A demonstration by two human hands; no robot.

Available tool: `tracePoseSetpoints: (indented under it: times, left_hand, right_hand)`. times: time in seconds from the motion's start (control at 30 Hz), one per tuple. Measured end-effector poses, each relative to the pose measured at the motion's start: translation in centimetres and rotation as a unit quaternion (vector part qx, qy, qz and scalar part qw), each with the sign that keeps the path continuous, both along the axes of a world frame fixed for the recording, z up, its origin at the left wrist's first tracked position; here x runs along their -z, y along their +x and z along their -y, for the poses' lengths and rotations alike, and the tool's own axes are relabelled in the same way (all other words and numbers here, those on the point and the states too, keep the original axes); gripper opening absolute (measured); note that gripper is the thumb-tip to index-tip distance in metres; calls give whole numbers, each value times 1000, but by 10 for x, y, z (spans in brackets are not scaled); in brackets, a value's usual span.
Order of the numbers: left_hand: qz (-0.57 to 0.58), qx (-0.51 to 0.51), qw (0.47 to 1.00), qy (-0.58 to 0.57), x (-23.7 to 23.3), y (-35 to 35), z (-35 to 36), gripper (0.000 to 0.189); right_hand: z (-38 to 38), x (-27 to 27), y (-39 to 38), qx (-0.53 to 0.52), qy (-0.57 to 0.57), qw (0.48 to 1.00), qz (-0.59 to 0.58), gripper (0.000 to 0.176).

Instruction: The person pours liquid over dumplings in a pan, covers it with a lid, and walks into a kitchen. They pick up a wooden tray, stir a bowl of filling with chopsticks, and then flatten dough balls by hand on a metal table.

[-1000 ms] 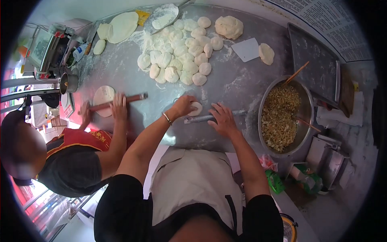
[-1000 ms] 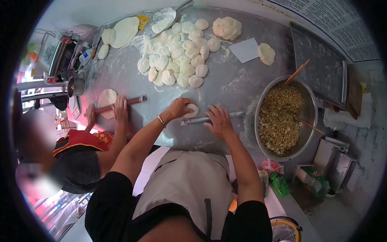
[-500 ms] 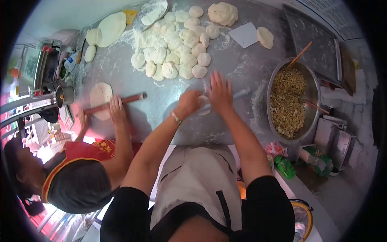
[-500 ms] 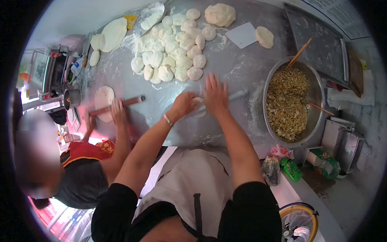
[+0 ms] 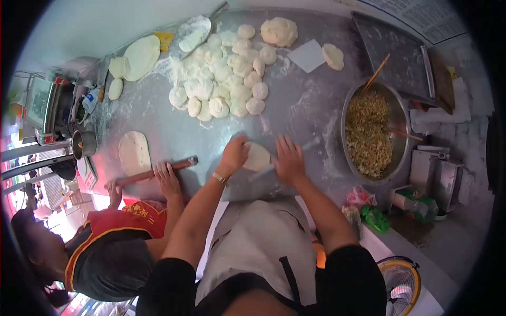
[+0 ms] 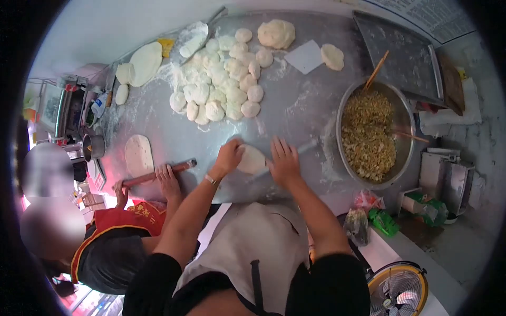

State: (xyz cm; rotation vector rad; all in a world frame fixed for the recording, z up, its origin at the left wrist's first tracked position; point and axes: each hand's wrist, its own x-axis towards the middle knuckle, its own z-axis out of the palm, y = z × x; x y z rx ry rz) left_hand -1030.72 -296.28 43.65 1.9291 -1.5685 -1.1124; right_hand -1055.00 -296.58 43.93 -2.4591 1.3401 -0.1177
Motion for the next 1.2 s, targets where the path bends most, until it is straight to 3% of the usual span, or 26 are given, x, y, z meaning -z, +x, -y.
tracePoseSetpoints:
  times: [0.03, 0.1, 0.17, 0.2, 0.27, 0.33, 0.43, 0.5, 0.53, 0.57, 0.67, 0.8, 0.87, 0.93, 1.0, 1.03, 1.1, 1.13, 1.2]
  left_hand:
    - [-82, -8, 997, -1, 1, 2, -1, 25]
    - [-249, -32, 968, 25, 10, -4, -28, 27]
    - [-3, 89, 995, 50, -1, -25, -7, 28]
    - [123, 149, 980, 55, -2, -29, 15, 29]
    - [125, 113, 986, -10, 10, -27, 37, 32]
    - [142, 149, 979, 9, 11, -28, 40, 27]
    - [30, 26, 997, -66, 11, -5, -2, 24]
    - [-197, -71, 977, 30, 24, -4, -24, 23]
    - [-308, -126, 938, 93, 29, -7, -43, 22]
    - [-121, 61, 987, 91, 25, -4, -38, 25]
    - [103, 107, 988, 50, -17, -27, 10, 26]
    - [112, 104, 986, 64, 5, -22, 28, 27]
    - [-24, 2, 1000, -14, 10, -8, -13, 27]
    - [-213, -103, 971, -43, 29, 8, -43, 27]
    - [-124, 19, 992, 18, 2, -5, -42, 26]
    - [-77, 80, 992, 51, -12, -13, -38, 26]
    - [27, 96, 992, 81, -23, -19, 6, 27]
    - [79, 103, 987, 100, -24, -23, 14, 27]
    - [111, 116, 985, 64, -14, -26, 21, 26]
  right_hand:
    - [-17, -14, -12, -16, 43, 999, -22, 73]
    - [-6, -1, -10, -34, -11, 999, -23, 73]
    - [32, 4, 17, -6, -40, 999, -14, 73]
    - [60, 7, 45, 33, -46, 998, -3, 73]
    - [99, 11, 77, 111, -87, 990, 26, 72]
    - [91, 15, 69, 86, -58, 994, 44, 73]
    - [8, 6, 10, 5, -13, 1000, 2, 74]
    - [-35, -7, -33, -34, 49, 998, -16, 73]
    - [-29, -8, -28, -33, 19, 999, -17, 73]
    - [-12, -5, -13, -31, -9, 999, -17, 72]
    - [70, 16, 58, 72, -95, 993, 14, 69]
    - [90, 11, 77, 88, -90, 990, 67, 64]
    - [20, 12, 25, 39, -34, 998, 38, 68]
    - [0, 4, -11, -6, -12, 1000, 6, 71]
    - [-20, 2, -30, -50, 15, 999, -6, 72]
    - [-8, 4, -15, -46, -30, 998, 7, 71]
    - [66, 12, 45, 13, -109, 994, 27, 69]
    - [82, 14, 65, 70, -126, 989, 31, 68]
    - [91, 13, 76, 87, -120, 988, 37, 67]
